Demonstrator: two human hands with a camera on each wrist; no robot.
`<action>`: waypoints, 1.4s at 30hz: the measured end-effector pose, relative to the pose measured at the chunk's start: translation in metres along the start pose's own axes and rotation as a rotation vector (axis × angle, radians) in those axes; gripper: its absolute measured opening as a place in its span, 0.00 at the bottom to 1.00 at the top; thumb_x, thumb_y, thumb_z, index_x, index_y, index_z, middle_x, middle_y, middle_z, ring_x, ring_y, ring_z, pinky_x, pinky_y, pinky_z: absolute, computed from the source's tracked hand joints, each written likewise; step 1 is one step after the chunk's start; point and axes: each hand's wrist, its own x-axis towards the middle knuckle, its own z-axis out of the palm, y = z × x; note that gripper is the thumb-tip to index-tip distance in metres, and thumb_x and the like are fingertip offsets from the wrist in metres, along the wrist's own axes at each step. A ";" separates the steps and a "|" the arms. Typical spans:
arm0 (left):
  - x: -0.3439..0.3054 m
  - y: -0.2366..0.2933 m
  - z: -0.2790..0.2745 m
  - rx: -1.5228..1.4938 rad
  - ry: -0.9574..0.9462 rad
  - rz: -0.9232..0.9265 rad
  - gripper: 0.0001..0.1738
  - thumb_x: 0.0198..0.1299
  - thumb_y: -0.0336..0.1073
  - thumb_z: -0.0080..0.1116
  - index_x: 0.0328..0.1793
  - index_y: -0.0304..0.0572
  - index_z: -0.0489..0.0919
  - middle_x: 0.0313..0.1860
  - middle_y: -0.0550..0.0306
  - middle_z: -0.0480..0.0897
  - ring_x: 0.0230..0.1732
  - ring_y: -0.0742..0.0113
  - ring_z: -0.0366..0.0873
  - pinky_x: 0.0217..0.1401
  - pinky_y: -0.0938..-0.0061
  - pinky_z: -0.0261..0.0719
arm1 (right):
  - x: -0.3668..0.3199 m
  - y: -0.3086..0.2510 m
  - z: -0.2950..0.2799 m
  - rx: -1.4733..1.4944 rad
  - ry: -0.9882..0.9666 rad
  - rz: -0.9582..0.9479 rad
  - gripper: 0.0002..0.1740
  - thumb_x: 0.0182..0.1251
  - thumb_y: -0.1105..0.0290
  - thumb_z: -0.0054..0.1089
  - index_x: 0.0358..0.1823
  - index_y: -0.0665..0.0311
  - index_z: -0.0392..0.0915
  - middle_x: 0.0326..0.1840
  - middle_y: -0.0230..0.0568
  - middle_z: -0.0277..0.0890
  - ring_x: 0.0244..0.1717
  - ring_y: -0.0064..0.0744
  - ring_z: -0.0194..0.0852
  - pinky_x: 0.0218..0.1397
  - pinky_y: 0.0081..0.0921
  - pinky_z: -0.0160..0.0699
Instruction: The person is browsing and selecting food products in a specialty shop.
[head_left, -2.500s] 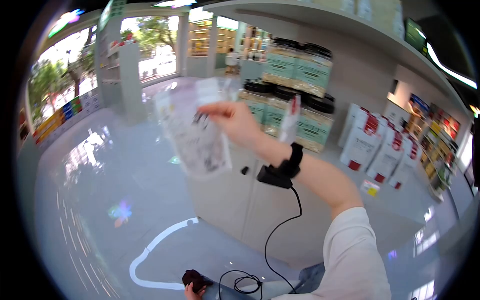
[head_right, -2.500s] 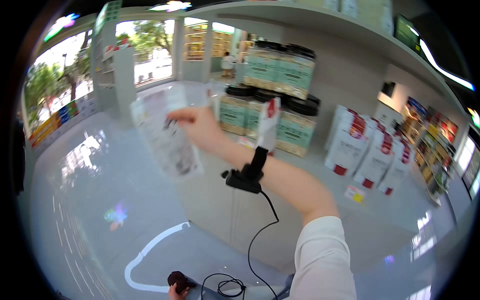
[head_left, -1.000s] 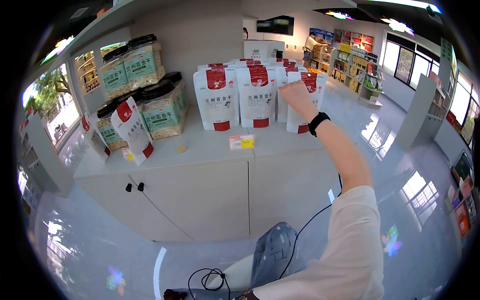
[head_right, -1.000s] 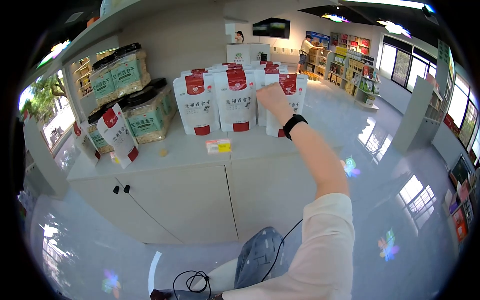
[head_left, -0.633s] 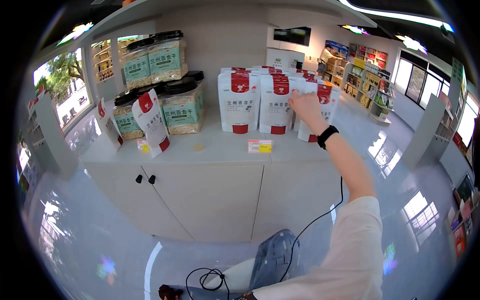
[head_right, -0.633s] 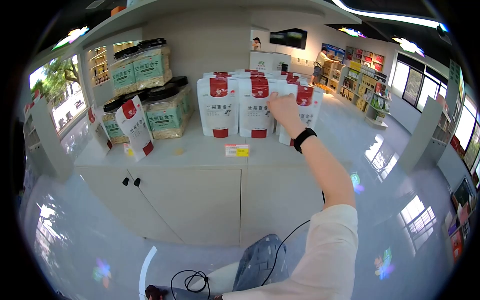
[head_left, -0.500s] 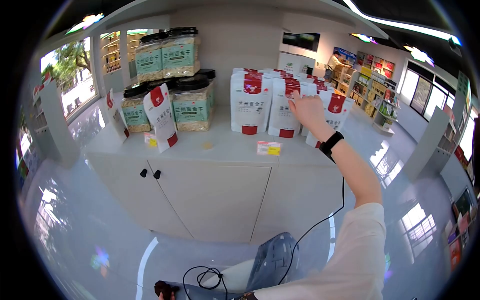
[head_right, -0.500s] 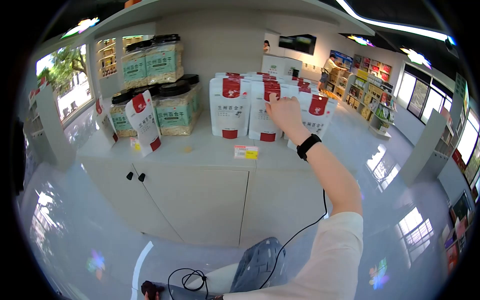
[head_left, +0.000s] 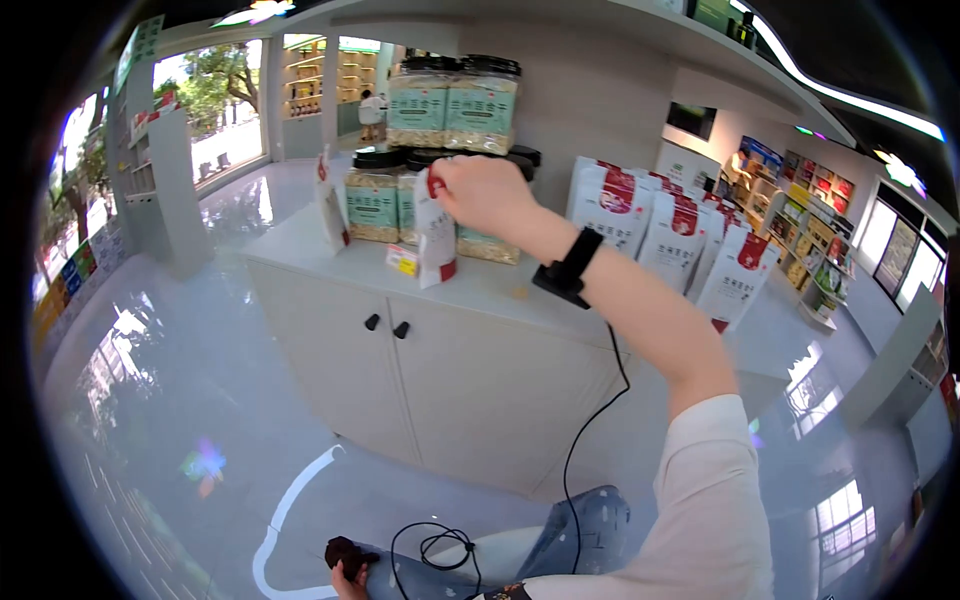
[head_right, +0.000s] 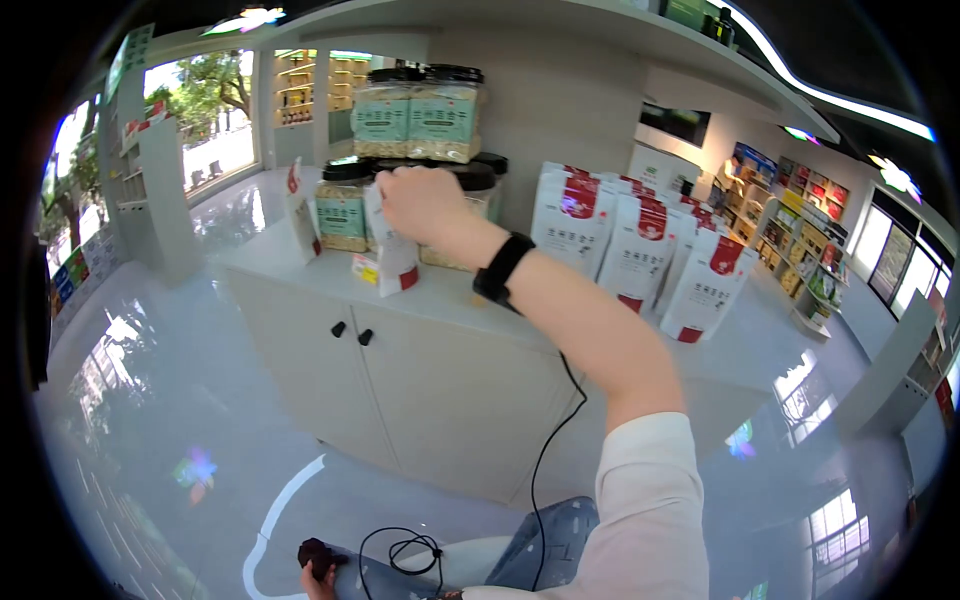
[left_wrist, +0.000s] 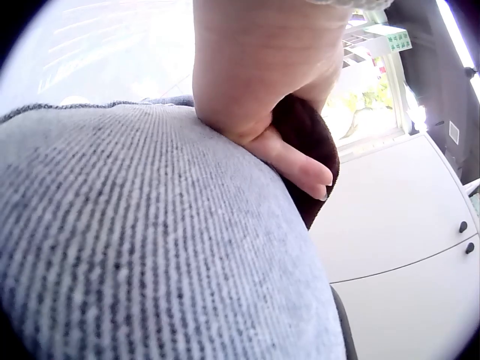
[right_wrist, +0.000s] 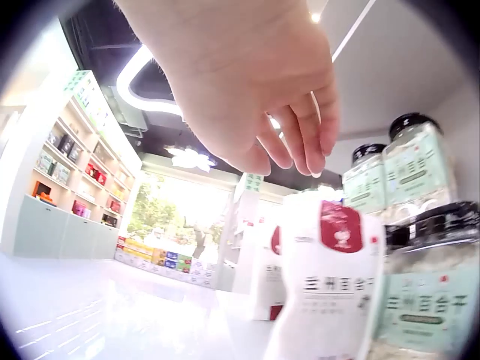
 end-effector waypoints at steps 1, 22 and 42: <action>-0.001 0.001 0.001 -0.008 0.007 -0.003 0.18 0.61 0.38 0.47 0.52 0.32 0.73 0.47 0.49 0.78 0.50 0.59 0.75 0.50 0.66 0.77 | 0.015 -0.018 0.010 0.033 0.011 -0.003 0.10 0.55 0.65 0.50 0.36 0.60 0.72 0.31 0.41 0.74 0.34 0.41 0.76 0.33 0.36 0.75; -0.004 0.021 0.009 0.053 0.027 -0.009 0.16 0.62 0.37 0.48 0.52 0.34 0.69 0.48 0.48 0.75 0.44 0.53 0.77 0.43 0.65 0.80 | 0.201 -0.086 0.206 0.652 0.147 0.445 0.23 0.58 0.60 0.50 0.55 0.60 0.66 0.48 0.48 0.75 0.47 0.51 0.73 0.49 0.42 0.71; 0.020 0.017 0.003 0.076 -0.042 -0.040 0.19 0.60 0.33 0.53 0.57 0.38 0.67 0.52 0.47 0.74 0.51 0.50 0.73 0.51 0.63 0.75 | 0.115 -0.041 -0.069 1.399 -0.659 -0.185 0.18 0.60 0.67 0.53 0.40 0.79 0.74 0.41 0.48 0.79 0.39 0.30 0.80 0.46 0.17 0.78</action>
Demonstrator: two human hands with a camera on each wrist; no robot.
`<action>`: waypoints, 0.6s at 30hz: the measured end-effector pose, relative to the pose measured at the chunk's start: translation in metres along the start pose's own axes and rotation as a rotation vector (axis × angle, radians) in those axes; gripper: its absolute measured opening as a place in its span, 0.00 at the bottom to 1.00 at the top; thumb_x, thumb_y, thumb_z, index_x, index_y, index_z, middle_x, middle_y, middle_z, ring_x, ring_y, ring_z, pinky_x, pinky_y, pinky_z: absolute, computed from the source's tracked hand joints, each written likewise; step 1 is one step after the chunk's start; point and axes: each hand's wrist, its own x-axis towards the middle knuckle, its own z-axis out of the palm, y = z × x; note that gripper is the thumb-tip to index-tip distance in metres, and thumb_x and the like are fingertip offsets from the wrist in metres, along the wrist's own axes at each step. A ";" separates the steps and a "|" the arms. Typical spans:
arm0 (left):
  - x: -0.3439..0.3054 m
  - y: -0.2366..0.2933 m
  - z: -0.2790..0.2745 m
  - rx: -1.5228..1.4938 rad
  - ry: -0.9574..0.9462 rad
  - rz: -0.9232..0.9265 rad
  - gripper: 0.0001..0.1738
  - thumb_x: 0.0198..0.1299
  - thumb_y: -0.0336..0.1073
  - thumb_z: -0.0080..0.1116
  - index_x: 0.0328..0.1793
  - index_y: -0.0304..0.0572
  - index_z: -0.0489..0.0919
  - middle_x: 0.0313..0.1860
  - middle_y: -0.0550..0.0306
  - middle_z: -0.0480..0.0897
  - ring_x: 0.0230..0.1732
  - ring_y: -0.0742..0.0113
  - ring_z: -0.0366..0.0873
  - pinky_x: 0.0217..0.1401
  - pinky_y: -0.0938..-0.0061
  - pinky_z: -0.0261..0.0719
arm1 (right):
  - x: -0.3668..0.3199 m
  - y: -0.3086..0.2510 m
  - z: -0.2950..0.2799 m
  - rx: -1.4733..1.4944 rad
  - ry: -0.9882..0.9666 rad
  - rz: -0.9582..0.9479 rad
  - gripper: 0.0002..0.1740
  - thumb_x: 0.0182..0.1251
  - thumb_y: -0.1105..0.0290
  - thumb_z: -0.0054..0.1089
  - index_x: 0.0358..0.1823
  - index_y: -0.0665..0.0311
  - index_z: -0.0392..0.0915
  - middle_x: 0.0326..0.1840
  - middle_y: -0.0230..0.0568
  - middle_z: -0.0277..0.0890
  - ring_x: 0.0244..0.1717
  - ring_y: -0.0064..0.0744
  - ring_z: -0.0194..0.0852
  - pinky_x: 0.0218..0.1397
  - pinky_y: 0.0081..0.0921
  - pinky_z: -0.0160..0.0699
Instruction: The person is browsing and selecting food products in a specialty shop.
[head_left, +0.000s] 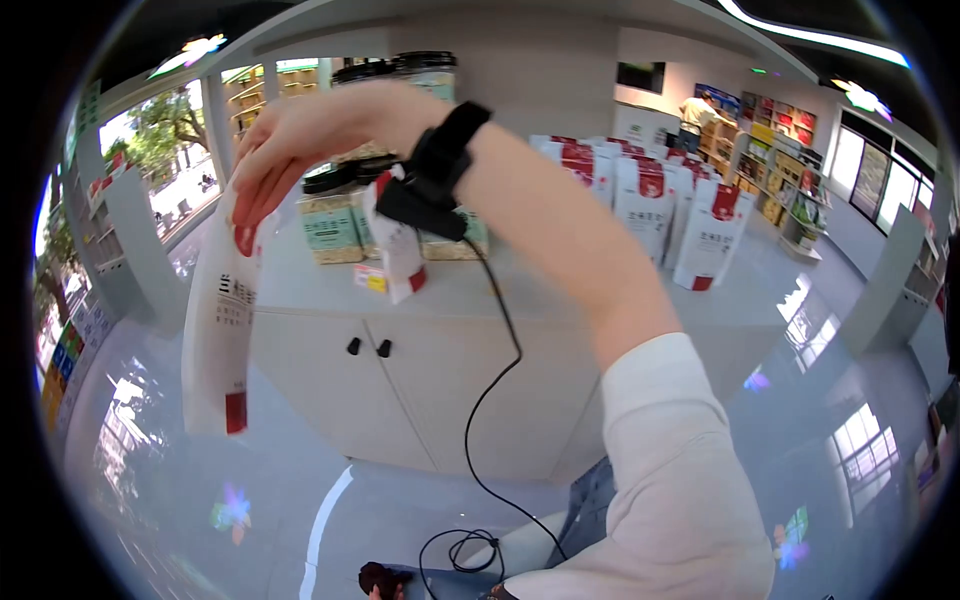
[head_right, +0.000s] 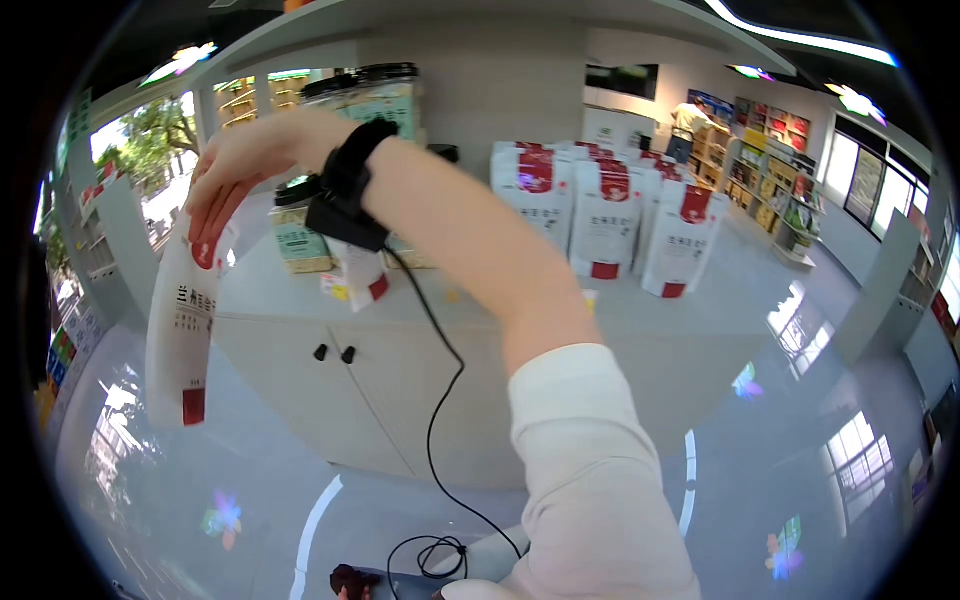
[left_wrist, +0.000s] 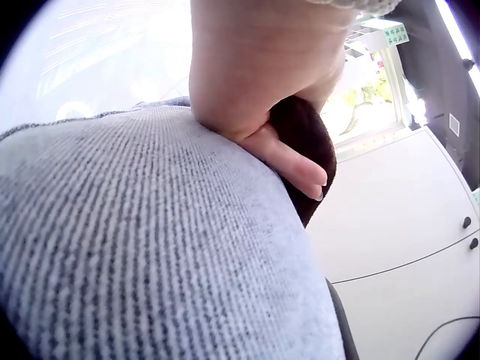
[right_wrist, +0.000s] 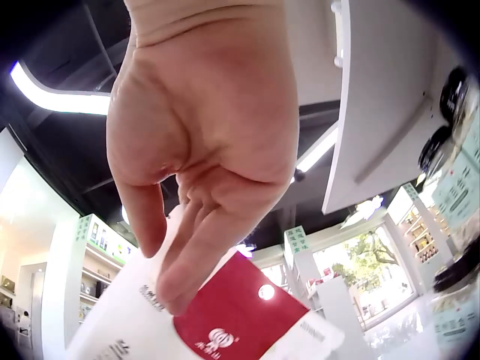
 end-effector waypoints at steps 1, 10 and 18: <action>-0.001 0.000 0.001 0.002 -0.004 -0.004 0.19 0.60 0.33 0.53 0.57 0.37 0.67 0.52 0.47 0.74 0.51 0.51 0.73 0.52 0.63 0.75 | -0.029 -0.009 -0.006 -0.048 0.016 0.010 0.18 0.60 0.66 0.55 0.40 0.78 0.74 0.40 0.48 0.79 0.39 0.29 0.80 0.46 0.16 0.78; -0.007 -0.003 0.013 0.029 -0.003 -0.032 0.17 0.60 0.31 0.52 0.55 0.33 0.69 0.52 0.47 0.75 0.49 0.57 0.74 0.53 0.68 0.74 | -0.296 -0.065 -0.066 -0.374 0.669 0.267 0.08 0.59 0.70 0.59 0.31 0.70 0.75 0.25 0.40 0.78 0.22 0.24 0.77 0.24 0.17 0.76; -0.007 -0.016 0.007 0.475 -0.092 0.146 0.16 0.59 0.31 0.54 0.52 0.30 0.72 0.50 0.47 0.77 0.50 0.61 0.74 0.57 0.72 0.69 | -0.418 0.003 -0.078 -0.606 1.088 0.457 0.11 0.59 0.67 0.59 0.33 0.70 0.77 0.27 0.42 0.80 0.27 0.24 0.80 0.30 0.16 0.77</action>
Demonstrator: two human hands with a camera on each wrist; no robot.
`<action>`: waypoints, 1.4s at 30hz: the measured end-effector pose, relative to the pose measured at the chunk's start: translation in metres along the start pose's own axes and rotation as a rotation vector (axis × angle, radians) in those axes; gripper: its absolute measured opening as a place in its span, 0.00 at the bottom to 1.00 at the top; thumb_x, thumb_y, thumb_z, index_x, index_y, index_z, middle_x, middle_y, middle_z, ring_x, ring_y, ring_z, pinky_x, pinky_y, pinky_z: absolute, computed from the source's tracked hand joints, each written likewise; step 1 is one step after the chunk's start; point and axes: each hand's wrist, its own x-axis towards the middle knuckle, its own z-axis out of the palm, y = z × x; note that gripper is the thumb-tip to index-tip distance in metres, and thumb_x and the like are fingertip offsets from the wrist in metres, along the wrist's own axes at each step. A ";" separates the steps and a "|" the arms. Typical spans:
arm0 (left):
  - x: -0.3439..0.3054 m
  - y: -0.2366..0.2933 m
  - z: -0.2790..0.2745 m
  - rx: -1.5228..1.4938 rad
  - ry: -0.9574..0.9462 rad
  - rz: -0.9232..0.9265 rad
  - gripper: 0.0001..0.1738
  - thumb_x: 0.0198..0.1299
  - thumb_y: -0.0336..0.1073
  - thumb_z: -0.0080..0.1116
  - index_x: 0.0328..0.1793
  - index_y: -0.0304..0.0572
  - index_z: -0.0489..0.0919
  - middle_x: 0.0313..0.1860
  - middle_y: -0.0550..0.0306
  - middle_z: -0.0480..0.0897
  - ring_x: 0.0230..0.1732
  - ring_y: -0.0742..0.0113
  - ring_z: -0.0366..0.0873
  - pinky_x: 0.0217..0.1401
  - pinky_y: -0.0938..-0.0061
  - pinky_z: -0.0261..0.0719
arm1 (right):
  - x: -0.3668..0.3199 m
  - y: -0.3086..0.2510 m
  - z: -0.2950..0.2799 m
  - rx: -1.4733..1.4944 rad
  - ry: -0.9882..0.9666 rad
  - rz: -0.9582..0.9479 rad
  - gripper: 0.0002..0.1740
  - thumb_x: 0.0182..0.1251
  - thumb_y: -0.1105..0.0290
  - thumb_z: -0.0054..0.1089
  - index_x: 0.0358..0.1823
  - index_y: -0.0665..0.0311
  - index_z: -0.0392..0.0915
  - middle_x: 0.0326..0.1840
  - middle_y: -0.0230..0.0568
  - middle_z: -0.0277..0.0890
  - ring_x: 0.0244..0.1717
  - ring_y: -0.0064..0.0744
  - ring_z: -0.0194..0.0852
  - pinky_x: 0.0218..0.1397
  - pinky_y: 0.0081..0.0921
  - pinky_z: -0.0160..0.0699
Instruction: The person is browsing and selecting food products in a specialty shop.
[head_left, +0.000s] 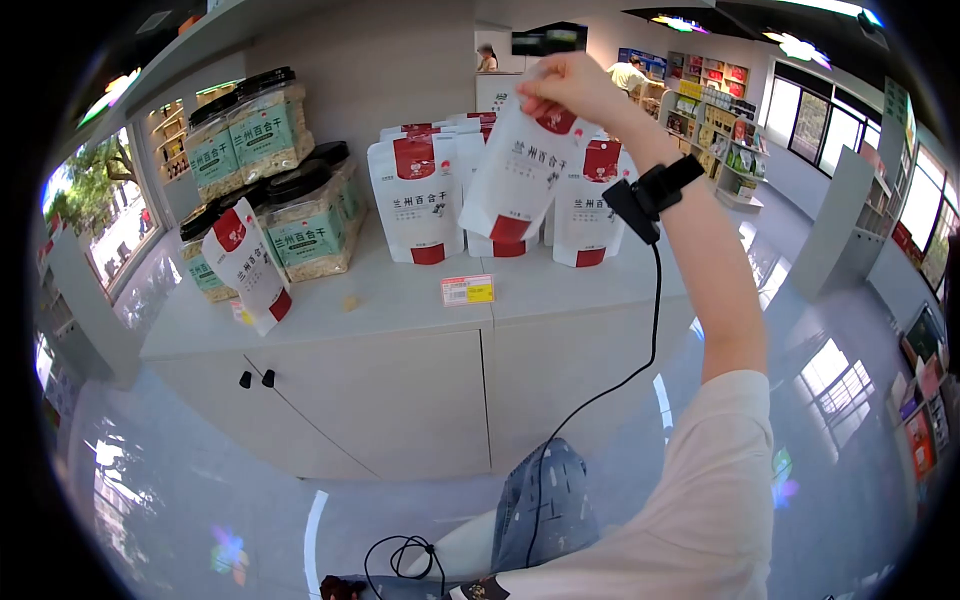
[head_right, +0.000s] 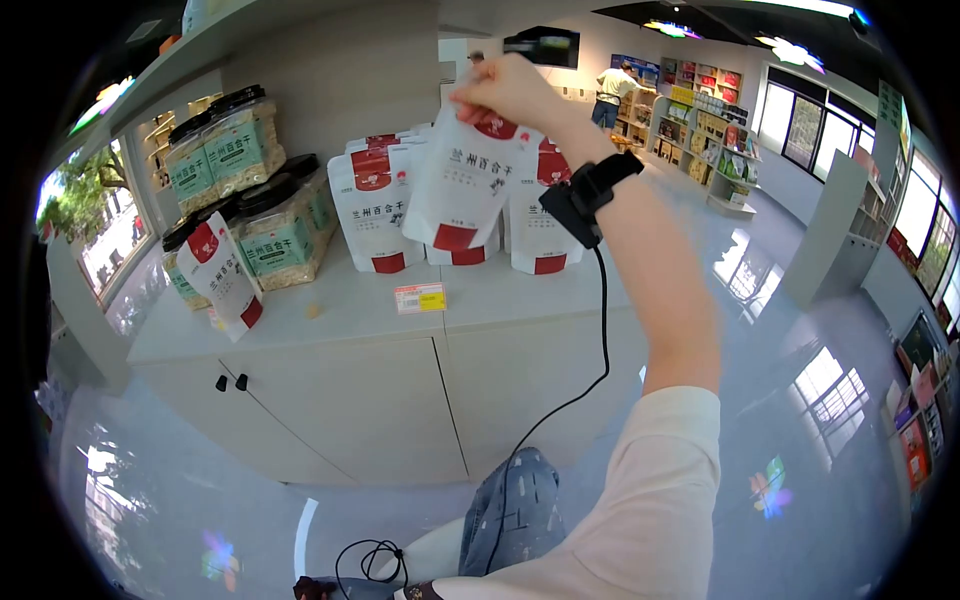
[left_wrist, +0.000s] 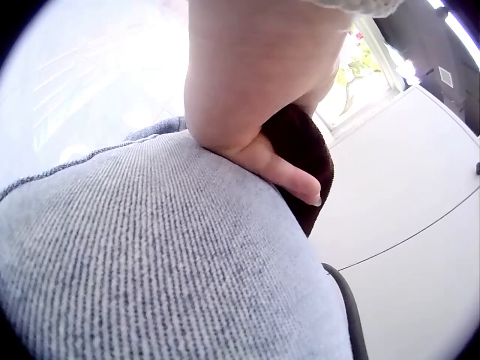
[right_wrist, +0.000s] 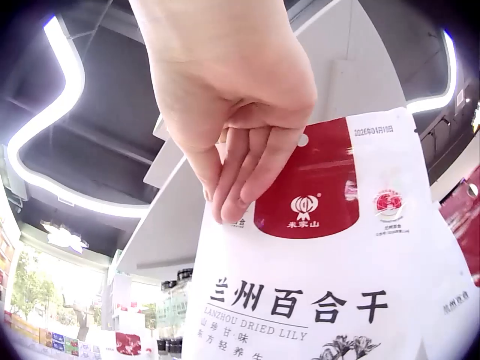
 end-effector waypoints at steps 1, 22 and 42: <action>-0.001 0.000 -0.002 0.134 -0.010 0.069 0.15 0.59 0.31 0.54 0.51 0.30 0.73 0.49 0.47 0.78 0.50 0.62 0.74 0.56 0.73 0.69 | -0.005 0.007 0.003 -0.016 -0.002 0.024 0.11 0.57 0.67 0.59 0.29 0.70 0.77 0.27 0.43 0.80 0.25 0.24 0.79 0.30 0.18 0.76; -0.006 0.030 0.020 -0.199 -0.005 -0.096 0.14 0.62 0.34 0.47 0.49 0.30 0.73 0.44 0.47 0.78 0.46 0.62 0.75 0.54 0.73 0.73 | -0.015 0.052 0.112 -0.892 0.112 -0.191 0.12 0.58 0.62 0.53 0.29 0.63 0.77 0.21 0.43 0.76 0.28 0.42 0.77 0.30 0.35 0.76; 0.012 -0.026 -0.017 -0.679 0.100 -0.213 0.15 0.62 0.34 0.43 0.50 0.30 0.72 0.45 0.47 0.78 0.48 0.57 0.76 0.56 0.66 0.75 | -0.003 -0.047 0.140 -0.700 -0.002 -0.240 0.19 0.59 0.55 0.53 0.48 0.57 0.74 0.23 0.40 0.77 0.28 0.40 0.77 0.33 0.33 0.75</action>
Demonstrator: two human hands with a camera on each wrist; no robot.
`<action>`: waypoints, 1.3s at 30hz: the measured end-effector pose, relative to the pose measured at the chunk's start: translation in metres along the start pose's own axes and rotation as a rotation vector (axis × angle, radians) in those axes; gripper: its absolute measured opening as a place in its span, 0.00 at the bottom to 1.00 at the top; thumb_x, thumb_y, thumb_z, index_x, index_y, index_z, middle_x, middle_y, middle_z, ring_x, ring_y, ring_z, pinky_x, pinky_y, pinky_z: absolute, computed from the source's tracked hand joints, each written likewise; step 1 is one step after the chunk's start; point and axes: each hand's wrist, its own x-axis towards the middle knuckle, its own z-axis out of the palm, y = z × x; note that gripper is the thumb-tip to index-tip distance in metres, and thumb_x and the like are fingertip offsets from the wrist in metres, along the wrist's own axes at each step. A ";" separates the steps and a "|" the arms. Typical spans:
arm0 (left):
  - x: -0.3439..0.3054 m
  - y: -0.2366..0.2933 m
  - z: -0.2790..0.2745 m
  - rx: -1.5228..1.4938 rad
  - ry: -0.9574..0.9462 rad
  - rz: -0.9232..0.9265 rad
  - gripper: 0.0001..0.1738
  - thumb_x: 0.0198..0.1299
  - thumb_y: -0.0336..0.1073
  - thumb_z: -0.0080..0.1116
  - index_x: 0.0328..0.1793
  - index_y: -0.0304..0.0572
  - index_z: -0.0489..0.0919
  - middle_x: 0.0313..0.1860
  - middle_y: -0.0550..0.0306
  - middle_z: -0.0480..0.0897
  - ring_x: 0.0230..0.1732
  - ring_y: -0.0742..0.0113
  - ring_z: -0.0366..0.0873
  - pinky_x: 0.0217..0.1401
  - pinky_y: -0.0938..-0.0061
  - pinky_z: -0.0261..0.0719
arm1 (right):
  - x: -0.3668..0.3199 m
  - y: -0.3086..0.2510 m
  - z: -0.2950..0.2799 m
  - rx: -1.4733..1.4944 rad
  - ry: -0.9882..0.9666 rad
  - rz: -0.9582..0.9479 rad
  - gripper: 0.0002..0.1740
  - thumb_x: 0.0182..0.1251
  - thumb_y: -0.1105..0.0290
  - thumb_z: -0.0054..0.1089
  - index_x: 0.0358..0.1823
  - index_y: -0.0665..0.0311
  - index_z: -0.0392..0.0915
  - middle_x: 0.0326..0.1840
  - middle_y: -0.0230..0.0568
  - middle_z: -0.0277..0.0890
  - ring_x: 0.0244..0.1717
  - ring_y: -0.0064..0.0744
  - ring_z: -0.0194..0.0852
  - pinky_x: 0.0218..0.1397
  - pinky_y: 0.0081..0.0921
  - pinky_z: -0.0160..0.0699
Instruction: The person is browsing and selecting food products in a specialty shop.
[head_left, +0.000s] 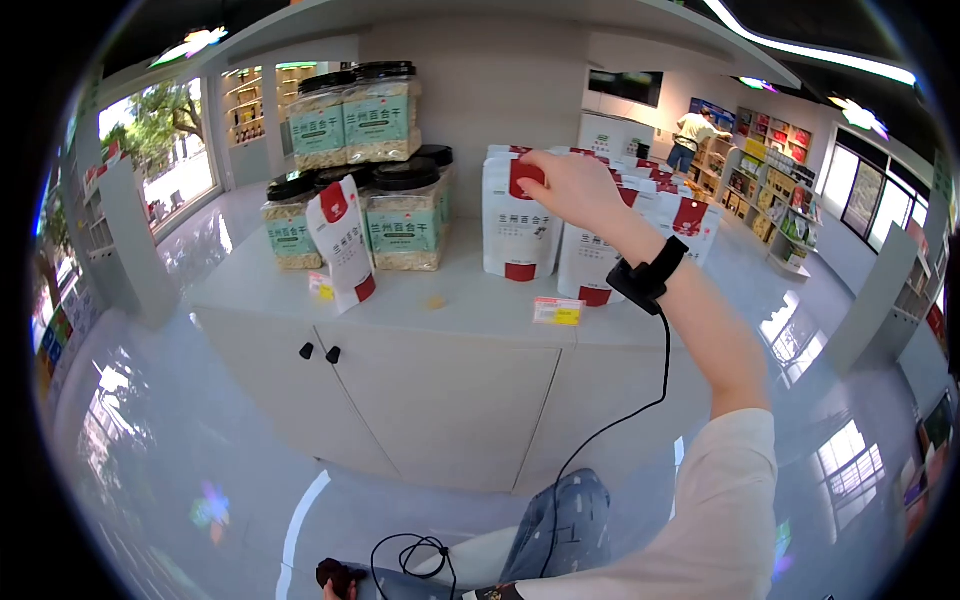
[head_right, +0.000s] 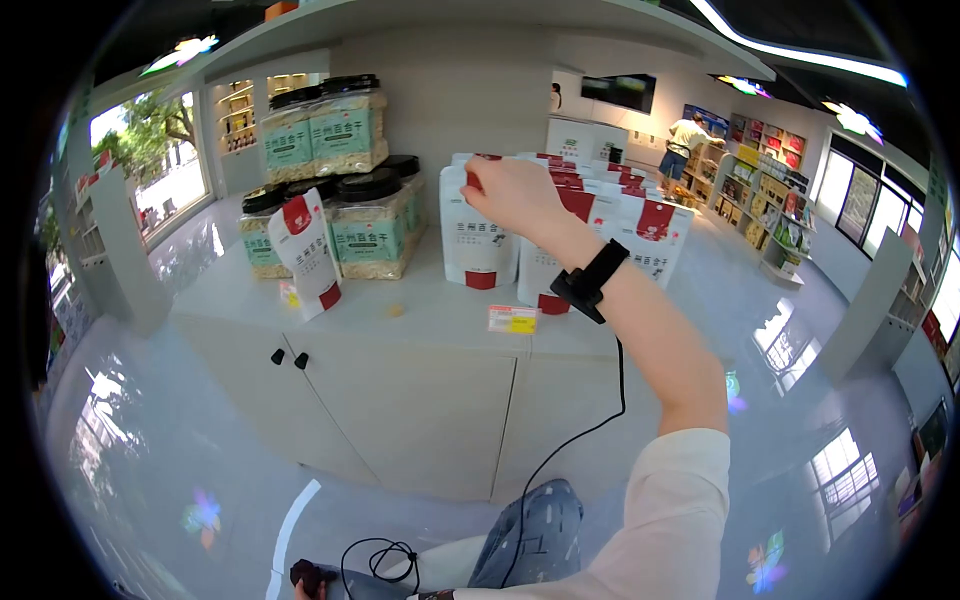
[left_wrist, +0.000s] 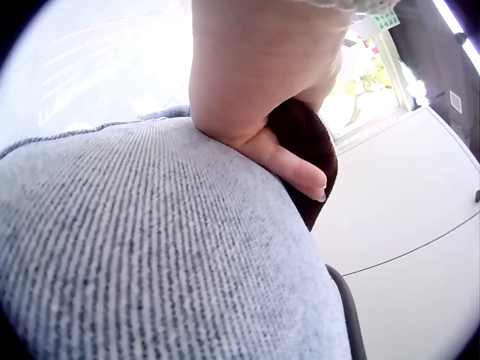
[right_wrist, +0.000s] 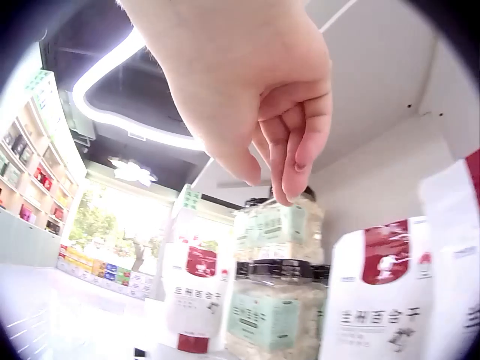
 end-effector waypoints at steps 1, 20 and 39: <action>-0.055 0.020 0.067 0.267 0.004 0.065 0.15 0.62 0.34 0.44 0.49 0.30 0.73 0.45 0.47 0.78 0.48 0.57 0.76 0.56 0.65 0.75 | 0.009 -0.013 0.001 0.005 -0.010 -0.056 0.18 0.59 0.56 0.53 0.46 0.57 0.75 0.24 0.40 0.77 0.28 0.40 0.77 0.33 0.33 0.75; -0.020 0.003 0.017 0.103 0.159 0.119 0.17 0.59 0.39 0.48 0.49 0.35 0.71 0.43 0.48 0.77 0.41 0.51 0.76 0.39 0.63 0.80 | 0.169 -0.184 0.149 0.345 -0.289 -0.203 0.11 0.50 0.70 0.55 0.37 0.59 0.79 0.37 0.47 0.78 0.41 0.44 0.76 0.43 0.36 0.74; 0.021 -0.015 -0.024 0.167 0.217 0.081 0.15 0.58 0.46 0.50 0.46 0.50 0.70 0.37 0.58 0.80 0.27 0.56 0.81 0.19 0.78 0.74 | 0.083 -0.055 -0.024 -0.010 -0.278 -0.012 0.12 0.57 0.60 0.53 0.36 0.56 0.81 0.22 0.31 0.79 0.27 0.27 0.79 0.30 0.26 0.74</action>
